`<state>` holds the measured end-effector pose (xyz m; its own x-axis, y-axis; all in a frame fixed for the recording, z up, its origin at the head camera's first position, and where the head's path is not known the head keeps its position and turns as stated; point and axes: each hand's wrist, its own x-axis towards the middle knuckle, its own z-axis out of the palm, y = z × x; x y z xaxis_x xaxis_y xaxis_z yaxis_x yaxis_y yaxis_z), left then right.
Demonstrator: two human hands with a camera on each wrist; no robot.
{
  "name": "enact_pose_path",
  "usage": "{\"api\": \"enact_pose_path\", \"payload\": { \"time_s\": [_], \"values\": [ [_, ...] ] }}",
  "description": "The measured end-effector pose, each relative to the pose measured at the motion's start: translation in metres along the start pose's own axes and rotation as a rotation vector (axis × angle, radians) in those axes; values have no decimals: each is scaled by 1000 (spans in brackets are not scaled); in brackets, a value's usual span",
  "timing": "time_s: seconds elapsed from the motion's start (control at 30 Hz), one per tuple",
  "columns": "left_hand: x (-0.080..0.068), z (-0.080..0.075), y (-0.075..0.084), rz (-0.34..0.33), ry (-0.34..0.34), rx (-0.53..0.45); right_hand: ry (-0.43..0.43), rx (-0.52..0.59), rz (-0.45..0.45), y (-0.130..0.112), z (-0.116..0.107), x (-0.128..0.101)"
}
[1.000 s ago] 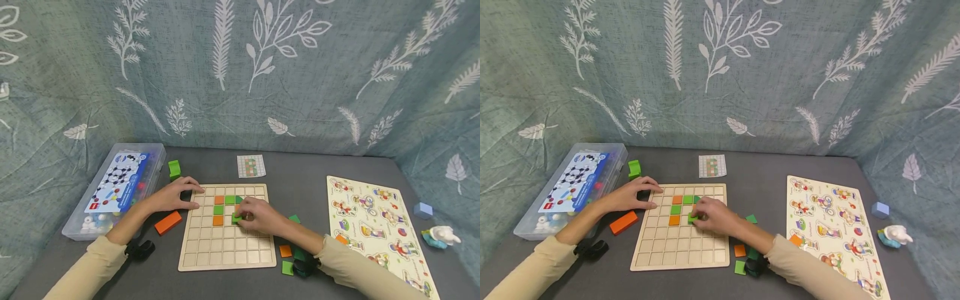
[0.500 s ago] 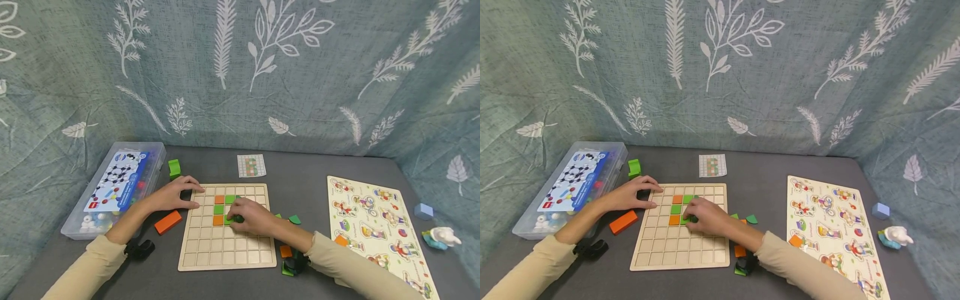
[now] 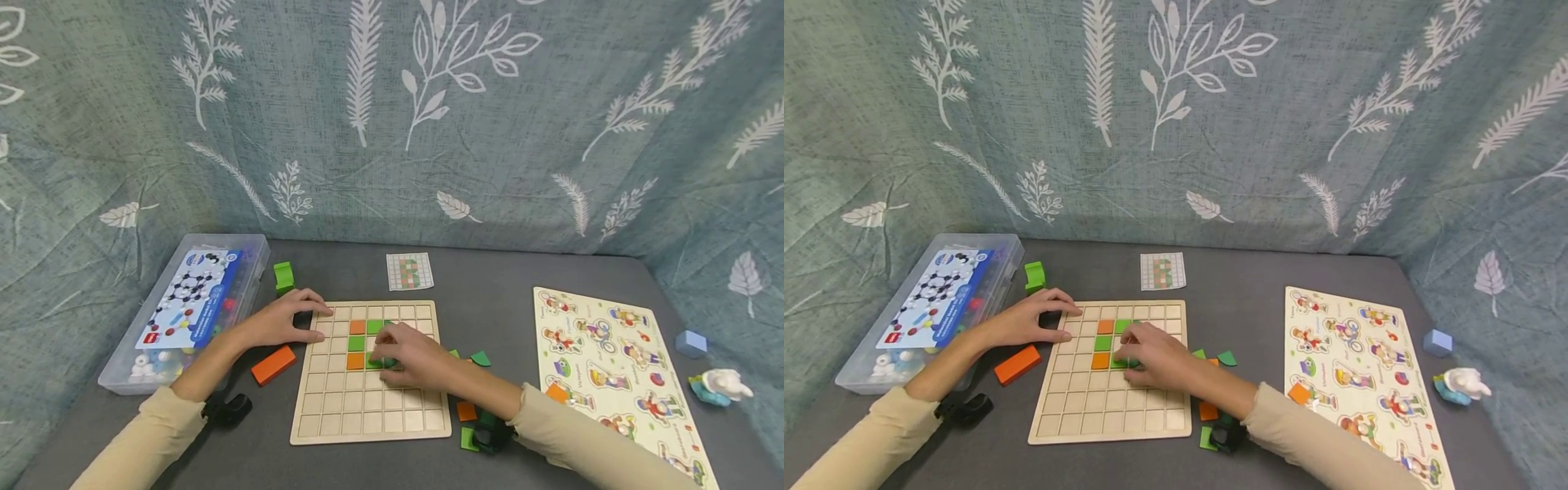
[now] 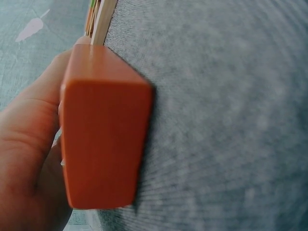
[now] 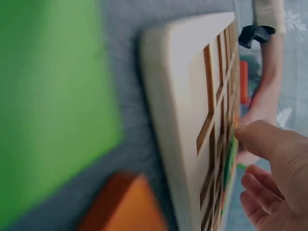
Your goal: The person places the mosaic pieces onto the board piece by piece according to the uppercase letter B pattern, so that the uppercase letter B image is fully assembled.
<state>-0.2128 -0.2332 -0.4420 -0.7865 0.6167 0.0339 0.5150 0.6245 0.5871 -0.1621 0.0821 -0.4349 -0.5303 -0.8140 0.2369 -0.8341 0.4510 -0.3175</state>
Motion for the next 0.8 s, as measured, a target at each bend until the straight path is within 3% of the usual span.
{"api": "enact_pose_path", "payload": {
  "time_s": [0.23, 0.43, 0.6, 0.8],
  "values": [
    [0, 0, 0, 5, -2, -17, 155, 36, 97, 17, -26, -61],
    [0, 0, -1, 0, -5, -22, 203, 48, 212, 32, -41, -109],
    [-1, 0, -1, -1, -7, -14, 217, 84, 292, 38, -44, -129],
    [0, 1, 0, 9, 2, -10, 236, 93, 308, 39, -38, -133]
  ]
}}
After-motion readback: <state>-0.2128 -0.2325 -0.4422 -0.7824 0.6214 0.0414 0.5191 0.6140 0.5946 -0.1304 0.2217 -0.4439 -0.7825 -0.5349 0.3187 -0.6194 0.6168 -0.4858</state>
